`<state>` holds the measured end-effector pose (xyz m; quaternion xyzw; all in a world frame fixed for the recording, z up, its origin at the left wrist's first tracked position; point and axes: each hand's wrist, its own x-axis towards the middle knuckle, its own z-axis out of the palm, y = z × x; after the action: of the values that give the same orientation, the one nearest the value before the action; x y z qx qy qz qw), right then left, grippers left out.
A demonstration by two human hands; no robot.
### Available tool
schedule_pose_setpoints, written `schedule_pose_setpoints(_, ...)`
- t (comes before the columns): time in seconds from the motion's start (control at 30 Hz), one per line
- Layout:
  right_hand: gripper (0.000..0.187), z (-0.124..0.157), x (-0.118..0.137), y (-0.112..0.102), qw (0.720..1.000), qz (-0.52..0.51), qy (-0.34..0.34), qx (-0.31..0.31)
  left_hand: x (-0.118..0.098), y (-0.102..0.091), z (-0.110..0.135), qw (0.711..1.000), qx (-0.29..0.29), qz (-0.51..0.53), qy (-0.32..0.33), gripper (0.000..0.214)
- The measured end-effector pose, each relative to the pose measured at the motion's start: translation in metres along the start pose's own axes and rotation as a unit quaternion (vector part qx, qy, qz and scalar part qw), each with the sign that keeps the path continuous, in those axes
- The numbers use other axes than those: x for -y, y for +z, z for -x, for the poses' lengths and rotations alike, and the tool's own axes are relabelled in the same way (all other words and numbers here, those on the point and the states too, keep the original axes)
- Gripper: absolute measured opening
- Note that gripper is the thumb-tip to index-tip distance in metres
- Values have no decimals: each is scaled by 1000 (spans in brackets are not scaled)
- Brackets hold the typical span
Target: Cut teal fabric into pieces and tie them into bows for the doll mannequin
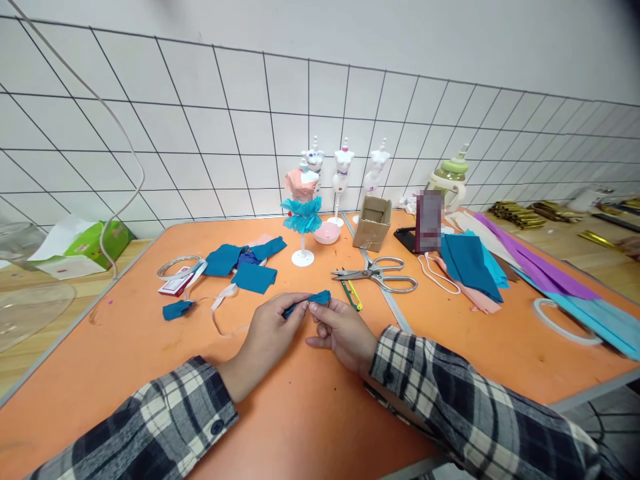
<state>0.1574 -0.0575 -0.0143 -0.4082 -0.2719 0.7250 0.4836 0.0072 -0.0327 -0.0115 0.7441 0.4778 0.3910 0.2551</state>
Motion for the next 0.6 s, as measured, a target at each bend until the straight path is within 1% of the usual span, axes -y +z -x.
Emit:
schedule_pose_setpoints(0.07, 52, -1, -1, 0, 1000, -8, -8, -10, -2, 0, 1, 1000, -13, 5, -4, 24)
schedule_pose_setpoints(0.23, 51, -2, -2, 2, 1000, -9, -26, -12, -6, 1, 1, 999, -18, 44, -17, 24)
schedule_pose_setpoints(0.37, 49, -2, -3, 3, 999, 0, -41, -24, -4, 1, 2, 998, -2, 67, -17, 25)
schedule_pose_setpoints(0.5, 43, -1, -4, 5, 997, 10, -54, -47, -2, -1, 2, 997, 23, 71, 0, 27)
schedule_pose_setpoints(0.6, 39, -1, -5, 6, 997, 3, -64, -53, -3, -1, 1, 997, 23, 71, -5, 27)
